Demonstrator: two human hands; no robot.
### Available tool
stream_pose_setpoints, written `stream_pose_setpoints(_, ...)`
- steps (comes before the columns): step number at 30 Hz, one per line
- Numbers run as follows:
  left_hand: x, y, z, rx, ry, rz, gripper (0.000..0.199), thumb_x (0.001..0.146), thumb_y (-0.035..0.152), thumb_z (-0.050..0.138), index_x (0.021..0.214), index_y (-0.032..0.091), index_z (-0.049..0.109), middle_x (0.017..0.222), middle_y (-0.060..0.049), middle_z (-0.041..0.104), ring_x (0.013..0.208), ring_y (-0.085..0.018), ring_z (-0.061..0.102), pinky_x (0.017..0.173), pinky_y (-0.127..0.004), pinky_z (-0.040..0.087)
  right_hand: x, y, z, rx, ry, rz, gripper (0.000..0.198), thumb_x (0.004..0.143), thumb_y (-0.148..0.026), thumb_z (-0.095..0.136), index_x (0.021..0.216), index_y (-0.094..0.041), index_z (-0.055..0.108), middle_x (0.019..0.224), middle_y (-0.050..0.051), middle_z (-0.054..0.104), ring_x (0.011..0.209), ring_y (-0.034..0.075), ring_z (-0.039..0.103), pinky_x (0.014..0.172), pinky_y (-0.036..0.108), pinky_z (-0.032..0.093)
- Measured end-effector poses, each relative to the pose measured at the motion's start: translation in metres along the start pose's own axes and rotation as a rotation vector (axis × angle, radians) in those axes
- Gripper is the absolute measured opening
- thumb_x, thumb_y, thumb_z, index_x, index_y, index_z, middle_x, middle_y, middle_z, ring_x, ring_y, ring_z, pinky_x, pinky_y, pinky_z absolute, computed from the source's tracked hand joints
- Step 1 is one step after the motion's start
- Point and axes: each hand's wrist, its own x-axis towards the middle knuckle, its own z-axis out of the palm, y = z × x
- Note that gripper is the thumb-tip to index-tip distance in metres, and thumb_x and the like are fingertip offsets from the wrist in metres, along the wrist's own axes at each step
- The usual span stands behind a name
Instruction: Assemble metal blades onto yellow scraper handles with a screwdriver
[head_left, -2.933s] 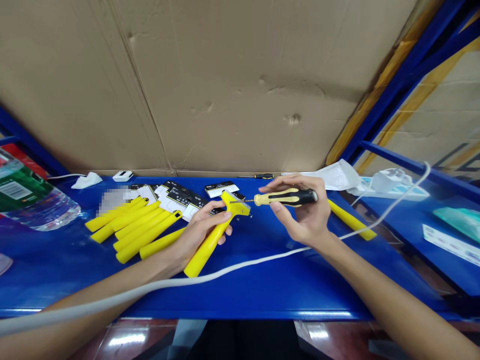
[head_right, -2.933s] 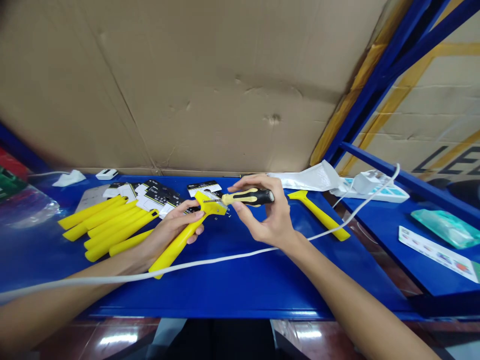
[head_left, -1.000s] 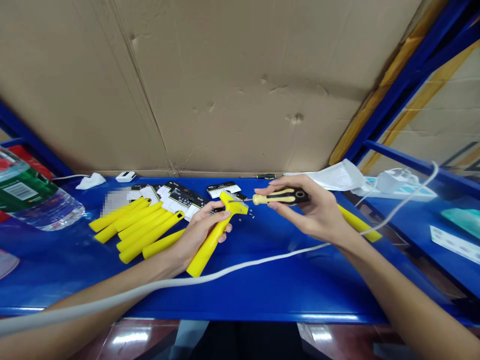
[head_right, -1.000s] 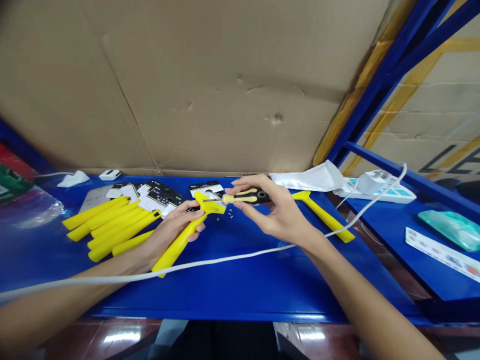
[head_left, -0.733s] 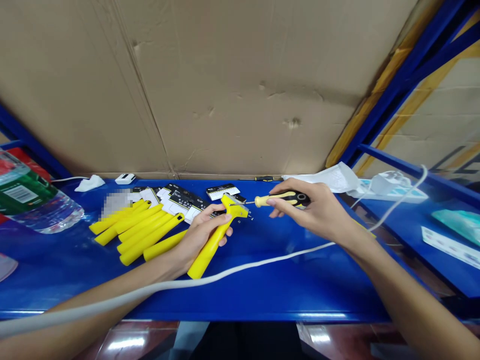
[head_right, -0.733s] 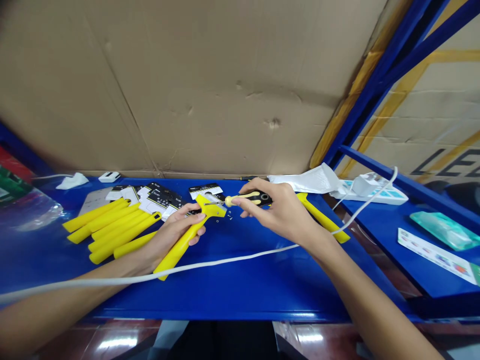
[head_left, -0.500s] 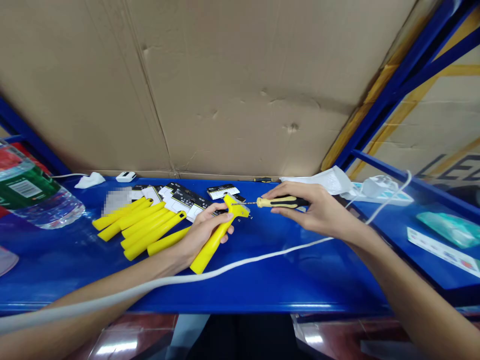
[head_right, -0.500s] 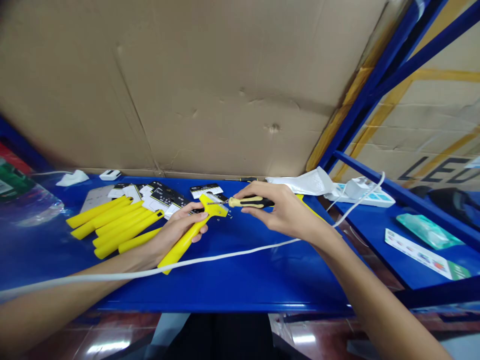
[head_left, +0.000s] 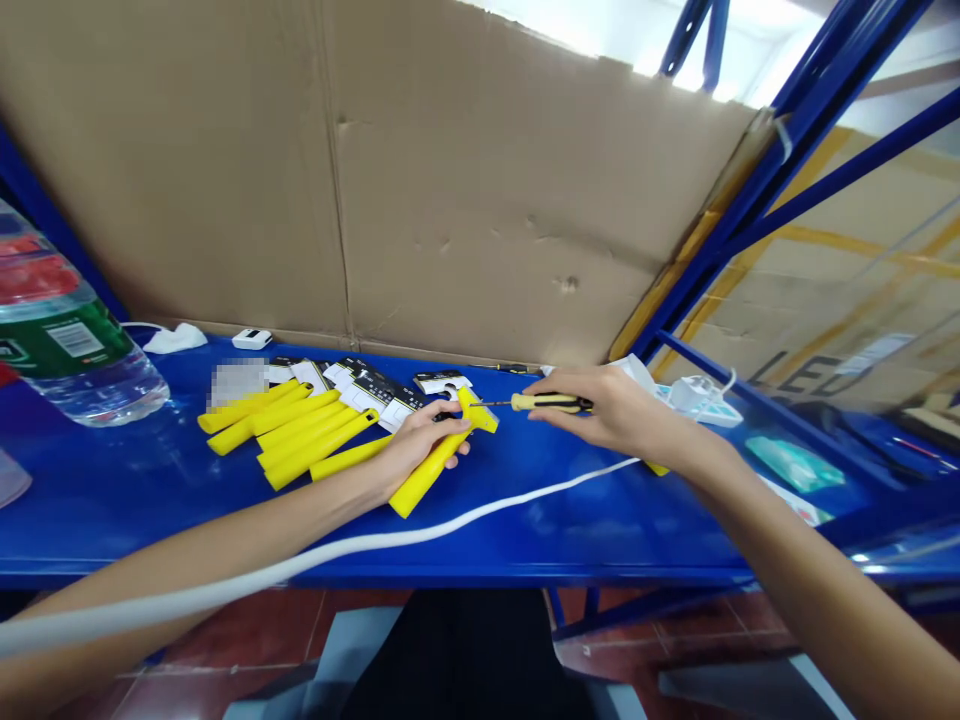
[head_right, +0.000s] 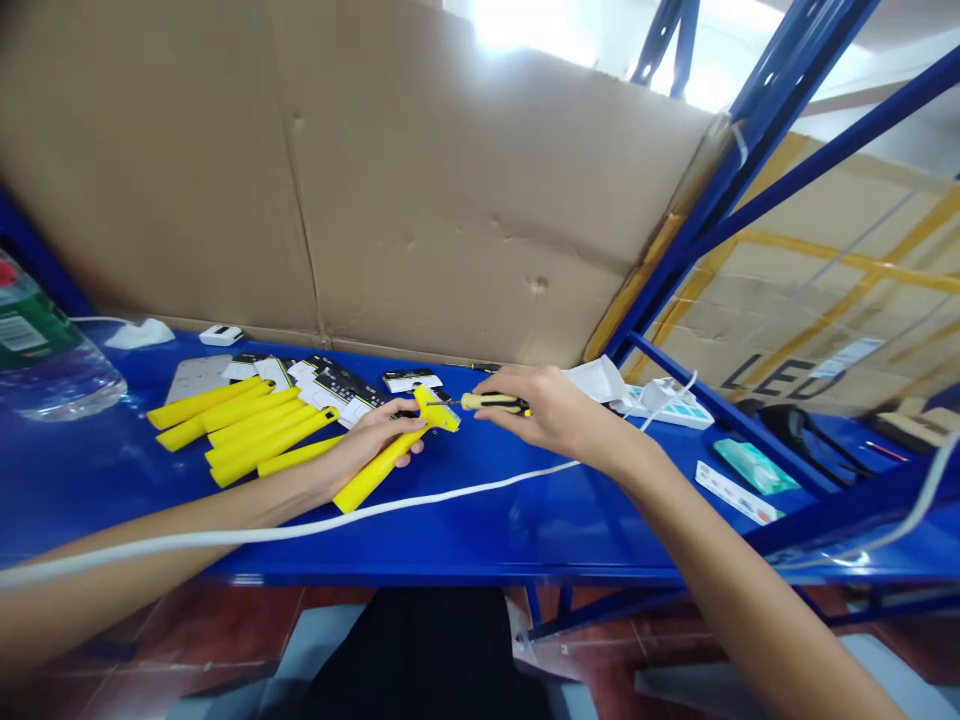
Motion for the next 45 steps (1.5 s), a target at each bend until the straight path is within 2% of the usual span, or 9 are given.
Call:
stream_pose_setpoints(7, 0.002, -0.004, -0.004, -0.021, -0.019, 0.011, 0.052, 0.076, 0.022, 0.092, 0.116, 0.018, 0.058, 0.085, -0.007, 0.074, 0.065, -0.018, 0.070, 0.046, -0.022, 0.046, 0.001, -0.001, 0.000, -0.026, 0.041, -0.064, 0.021, 0.103, -0.034, 0.071, 0.118, -0.024, 0.083, 0.110, 0.009, 0.083, 0.095, 0.023, 0.080, 0.085, 0.033, 0.061)
stream_pose_setpoints(13, 0.012, -0.008, -0.011, -0.053, 0.010, 0.048, 0.049, 0.076, 0.020, 0.090, 0.114, 0.018, 0.058, 0.087, -0.008, 0.075, 0.064, -0.016, 0.069, 0.044, -0.020, 0.044, 0.005, -0.007, 0.022, 0.273, 0.049, 0.405, 0.036, 0.100, -0.055, 0.069, 0.102, -0.021, 0.079, 0.077, 0.004, 0.081, 0.056, 0.020, 0.075, 0.059, 0.032, 0.061)
stream_pose_setpoints(15, 0.013, -0.008, -0.012, -0.052, 0.013, 0.051, 0.048, 0.076, 0.020, 0.091, 0.112, 0.018, 0.059, 0.085, -0.008, 0.075, 0.064, -0.016, 0.070, 0.044, -0.019, 0.044, 0.005, -0.005, 0.024, 0.345, 0.042, 0.458, 0.039, 0.096, -0.056, 0.073, 0.111, -0.020, 0.074, 0.090, 0.006, 0.083, 0.054, 0.018, 0.074, 0.055, 0.032, 0.060)
stream_pose_setpoints(18, 0.012, -0.007, -0.012, -0.037, 0.000, 0.041, 0.050, 0.076, 0.021, 0.091, 0.114, 0.017, 0.060, 0.081, -0.008, 0.074, 0.061, -0.018, 0.069, 0.043, -0.020, 0.045, 0.001, 0.001, 0.019, 0.259, 0.079, 0.331, 0.041, 0.088, -0.047, 0.083, 0.117, -0.021, 0.069, 0.113, 0.009, 0.082, 0.069, 0.019, 0.076, 0.064, 0.033, 0.062)
stream_pose_setpoints(22, 0.013, -0.010, -0.013, -0.026, -0.009, 0.034, 0.053, 0.076, 0.021, 0.091, 0.118, 0.018, 0.060, 0.081, -0.007, 0.074, 0.061, -0.018, 0.070, 0.043, -0.021, 0.045, 0.000, 0.003, 0.015, 0.182, 0.203, 0.202, 0.029, 0.087, -0.048, 0.086, 0.096, -0.022, 0.076, 0.096, 0.007, 0.082, 0.084, 0.023, 0.077, 0.077, 0.035, 0.060)
stream_pose_setpoints(26, 0.016, -0.013, -0.015, -0.033, 0.000, 0.038, 0.049, 0.077, 0.021, 0.090, 0.116, 0.018, 0.060, 0.087, -0.009, 0.076, 0.064, -0.017, 0.070, 0.044, -0.021, 0.046, 0.004, -0.003, 0.021, 0.199, 0.204, 0.380, 0.039, 0.095, -0.060, 0.075, 0.089, -0.021, 0.079, 0.079, 0.006, 0.080, 0.068, 0.023, 0.076, 0.066, 0.035, 0.058)
stream_pose_setpoints(32, 0.014, -0.013, -0.013, -0.042, -0.004, 0.044, 0.048, 0.078, 0.021, 0.088, 0.117, 0.019, 0.060, 0.088, -0.008, 0.075, 0.066, -0.017, 0.071, 0.046, -0.020, 0.046, 0.005, -0.001, 0.015, 0.369, 0.142, 0.204, 0.047, 0.086, -0.046, 0.086, 0.124, -0.023, 0.068, 0.124, 0.010, 0.079, 0.113, 0.027, 0.077, 0.100, 0.044, 0.062)
stream_pose_setpoints(39, 0.012, -0.013, -0.011, -0.037, -0.012, 0.033, 0.051, 0.078, 0.021, 0.088, 0.121, 0.019, 0.060, 0.085, -0.008, 0.075, 0.065, -0.017, 0.071, 0.046, -0.019, 0.045, 0.006, -0.007, 0.017, 0.165, 0.302, 0.305, 0.032, 0.093, -0.054, 0.080, 0.095, -0.023, 0.074, 0.093, 0.006, 0.081, 0.085, 0.024, 0.077, 0.083, 0.039, 0.061)
stream_pose_setpoints(45, 0.010, -0.013, -0.011, -0.026, -0.029, 0.032, 0.051, 0.078, 0.024, 0.090, 0.121, 0.019, 0.061, 0.085, -0.008, 0.075, 0.066, -0.018, 0.071, 0.047, -0.019, 0.046, 0.007, -0.012, 0.019, 0.459, 0.263, 0.227, 0.040, 0.091, -0.051, 0.083, 0.114, -0.023, 0.067, 0.118, 0.010, 0.082, 0.107, 0.026, 0.079, 0.090, 0.041, 0.063)
